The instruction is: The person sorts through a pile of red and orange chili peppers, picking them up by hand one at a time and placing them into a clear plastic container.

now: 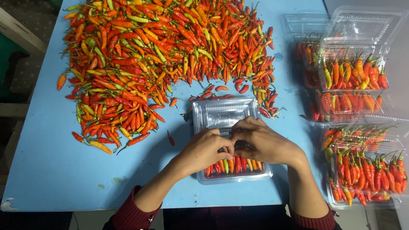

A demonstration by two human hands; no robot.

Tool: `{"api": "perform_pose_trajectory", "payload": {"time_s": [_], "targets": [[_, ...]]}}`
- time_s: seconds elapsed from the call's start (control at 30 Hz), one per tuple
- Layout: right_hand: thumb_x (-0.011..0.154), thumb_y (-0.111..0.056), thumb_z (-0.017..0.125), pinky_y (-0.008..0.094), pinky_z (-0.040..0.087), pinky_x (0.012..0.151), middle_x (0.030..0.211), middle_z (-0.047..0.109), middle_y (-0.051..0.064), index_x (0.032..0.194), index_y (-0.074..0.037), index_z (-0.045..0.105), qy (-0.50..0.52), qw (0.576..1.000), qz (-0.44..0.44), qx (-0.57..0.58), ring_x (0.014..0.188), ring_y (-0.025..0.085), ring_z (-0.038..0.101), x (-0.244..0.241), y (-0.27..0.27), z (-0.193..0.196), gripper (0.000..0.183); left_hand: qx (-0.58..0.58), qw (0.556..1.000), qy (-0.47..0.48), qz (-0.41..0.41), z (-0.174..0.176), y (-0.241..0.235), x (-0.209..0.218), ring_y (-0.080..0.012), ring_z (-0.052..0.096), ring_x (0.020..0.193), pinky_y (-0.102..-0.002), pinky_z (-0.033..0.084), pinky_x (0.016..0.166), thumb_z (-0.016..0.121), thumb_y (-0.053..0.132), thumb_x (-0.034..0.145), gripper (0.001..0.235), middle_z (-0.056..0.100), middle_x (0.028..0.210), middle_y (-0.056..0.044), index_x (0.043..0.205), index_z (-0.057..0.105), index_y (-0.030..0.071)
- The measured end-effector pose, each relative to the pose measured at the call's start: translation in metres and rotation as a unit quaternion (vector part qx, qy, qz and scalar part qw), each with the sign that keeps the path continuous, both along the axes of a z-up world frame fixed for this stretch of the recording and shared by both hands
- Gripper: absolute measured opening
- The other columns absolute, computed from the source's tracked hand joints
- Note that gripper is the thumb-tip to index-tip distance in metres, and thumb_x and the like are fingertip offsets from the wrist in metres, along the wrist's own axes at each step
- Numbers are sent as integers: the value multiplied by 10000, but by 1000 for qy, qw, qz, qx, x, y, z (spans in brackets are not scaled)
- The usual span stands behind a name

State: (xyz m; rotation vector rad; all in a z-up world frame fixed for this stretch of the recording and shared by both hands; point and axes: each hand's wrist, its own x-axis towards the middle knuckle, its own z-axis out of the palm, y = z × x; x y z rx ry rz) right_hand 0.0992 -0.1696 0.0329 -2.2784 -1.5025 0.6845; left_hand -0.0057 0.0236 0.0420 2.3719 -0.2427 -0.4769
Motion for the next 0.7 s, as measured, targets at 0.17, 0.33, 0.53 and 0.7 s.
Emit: {"api": "perform_pose_trajectory", "payload": {"time_s": [0.17, 0.33, 0.53, 0.7], "targets": [[868, -310, 749, 410, 429, 915, 1050, 681, 93, 1082, -116, 748, 16, 998, -18, 63, 1076, 288, 567, 0, 1, 9, 289, -27, 999, -20, -8, 0, 2, 1, -293, 649, 904, -386, 511, 811, 737, 231, 896, 79, 727, 879, -78, 882, 762, 157], [866, -219, 745, 429, 474, 873, 947, 725, 118, 995, -81, 760, 49, 989, -62, 127, 970, 313, 625, 5, 2, 19, 189, -86, 995, -48, 1, 18, 8, 1, -308, 666, 860, -404, 518, 792, 711, 189, 919, 121, 754, 859, -128, 863, 758, 93], [882, -141, 737, 404, 500, 792, 849, 711, 126, 966, -57, 740, 85, 959, -160, 217, 846, 291, 623, 38, 13, 13, 118, -156, 979, -95, 89, -4, 27, 19, -217, 599, 685, -331, 502, 746, 632, 222, 1006, 212, 758, 895, -153, 968, 759, 56], [894, -159, 734, 364, 506, 704, 873, 726, 24, 1025, -173, 776, 2, 922, -296, 250, 682, 196, 606, 99, 42, -30, 138, -65, 927, -235, 285, -66, 61, 74, -208, 702, 808, -340, 558, 720, 745, 274, 869, 187, 763, 890, 37, 1053, 729, 245]]}}
